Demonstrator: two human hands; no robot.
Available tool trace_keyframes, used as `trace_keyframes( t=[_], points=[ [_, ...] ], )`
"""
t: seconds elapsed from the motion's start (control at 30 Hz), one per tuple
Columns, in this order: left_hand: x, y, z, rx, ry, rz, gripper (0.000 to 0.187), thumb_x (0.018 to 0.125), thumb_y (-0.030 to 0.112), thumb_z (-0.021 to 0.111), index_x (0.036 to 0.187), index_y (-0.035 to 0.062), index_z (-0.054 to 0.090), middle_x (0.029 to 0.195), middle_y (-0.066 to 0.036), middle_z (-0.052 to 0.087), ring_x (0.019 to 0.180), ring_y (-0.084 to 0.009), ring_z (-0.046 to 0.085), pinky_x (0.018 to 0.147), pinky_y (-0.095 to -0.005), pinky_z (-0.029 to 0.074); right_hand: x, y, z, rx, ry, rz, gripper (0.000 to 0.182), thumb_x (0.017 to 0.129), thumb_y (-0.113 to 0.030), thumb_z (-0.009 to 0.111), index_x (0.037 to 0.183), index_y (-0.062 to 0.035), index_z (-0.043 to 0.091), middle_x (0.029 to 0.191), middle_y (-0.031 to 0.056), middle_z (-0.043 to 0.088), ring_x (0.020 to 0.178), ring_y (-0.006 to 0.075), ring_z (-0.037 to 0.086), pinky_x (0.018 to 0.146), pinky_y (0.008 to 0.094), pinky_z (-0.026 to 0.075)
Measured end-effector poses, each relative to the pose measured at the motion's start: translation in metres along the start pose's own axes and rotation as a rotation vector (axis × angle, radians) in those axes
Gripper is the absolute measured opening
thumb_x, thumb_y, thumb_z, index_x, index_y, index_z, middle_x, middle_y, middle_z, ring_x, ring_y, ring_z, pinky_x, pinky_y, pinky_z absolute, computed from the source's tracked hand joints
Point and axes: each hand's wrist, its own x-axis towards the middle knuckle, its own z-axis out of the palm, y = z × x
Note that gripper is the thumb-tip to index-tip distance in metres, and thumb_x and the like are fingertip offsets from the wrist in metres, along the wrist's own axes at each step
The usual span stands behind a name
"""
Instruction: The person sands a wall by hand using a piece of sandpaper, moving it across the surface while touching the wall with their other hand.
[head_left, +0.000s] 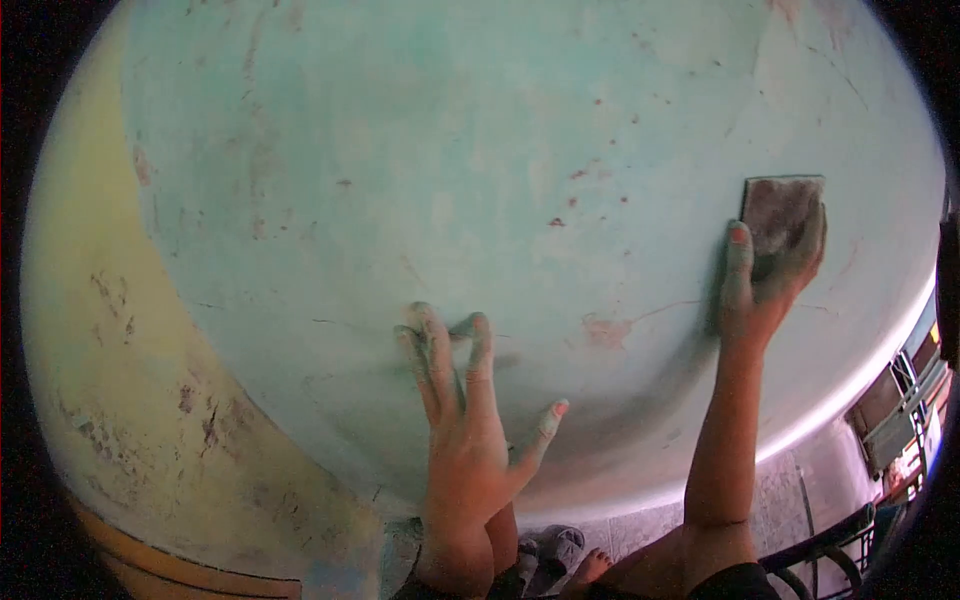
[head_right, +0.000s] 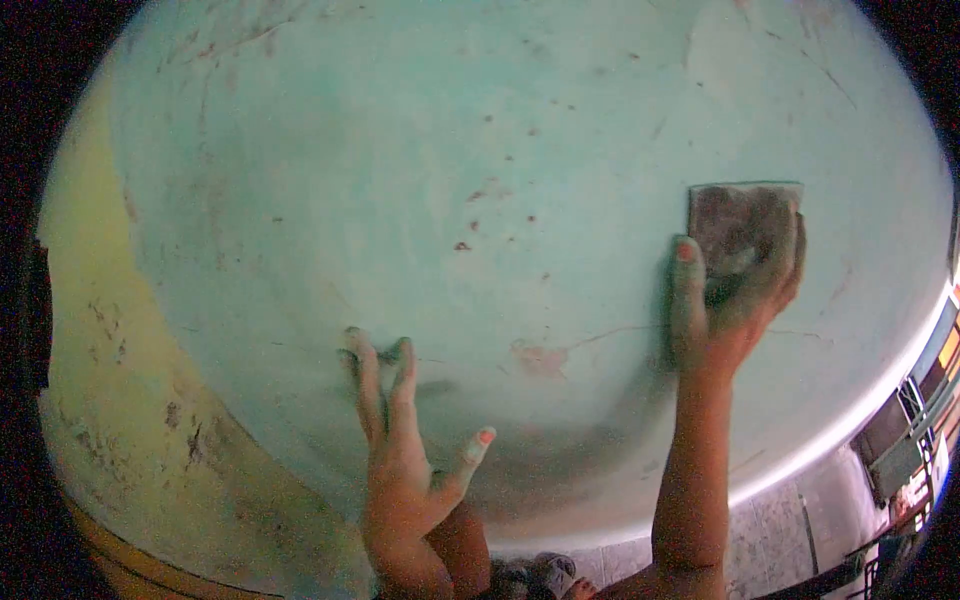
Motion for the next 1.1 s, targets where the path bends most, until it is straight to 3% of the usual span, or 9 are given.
trace_keyframes(
  t=[0.23, 0.7, 1.1],
  points=[
    [0.000, 0.002, 0.006, 0.027, 0.016, 0.006, 0.092, 0.082, 0.038, 0.074, 0.151, 0.0018, 0.025, 0.155, -0.035, 0.008, 0.141, -0.0586, 0.005, 0.112, -0.0653, 0.016, -0.002, -0.006, 0.000, -0.033, -0.011, 0.037, 0.089, 0.077, -0.047, 0.078, 0.145, -0.0058, 0.037, 0.146, 0.0232, 0.038, 0.136, 0.0390, 0.034, 0.113, 0.0507, 0.025],
    [-0.001, 0.003, 0.011, 0.101, 0.020, 0.007, 0.097, 0.081, 0.039, 0.075, 0.152, 0.0020, 0.020, 0.157, -0.033, 0.003, 0.143, -0.0560, 0.005, 0.113, -0.0644, 0.015, -0.005, -0.003, 0.001, -0.019, 0.015, 0.005, 0.092, 0.074, -0.049, 0.079, 0.143, -0.0044, 0.039, 0.144, 0.0264, 0.038, 0.134, 0.0407, 0.035, 0.111, 0.0512, 0.026],
    [-0.004, 0.005, 0.017, 0.150, 0.026, 0.010, 0.098, 0.083, 0.043, 0.072, 0.153, 0.0007, 0.017, 0.157, -0.032, 0.008, 0.144, -0.0552, 0.005, 0.113, -0.0641, 0.015, -0.005, -0.006, 0.000, -0.005, 0.014, 0.020, 0.092, 0.072, -0.048, 0.080, 0.144, -0.0072, 0.038, 0.146, 0.0258, 0.036, 0.135, 0.0409, 0.035, 0.111, 0.0529, 0.024]
  ],
)
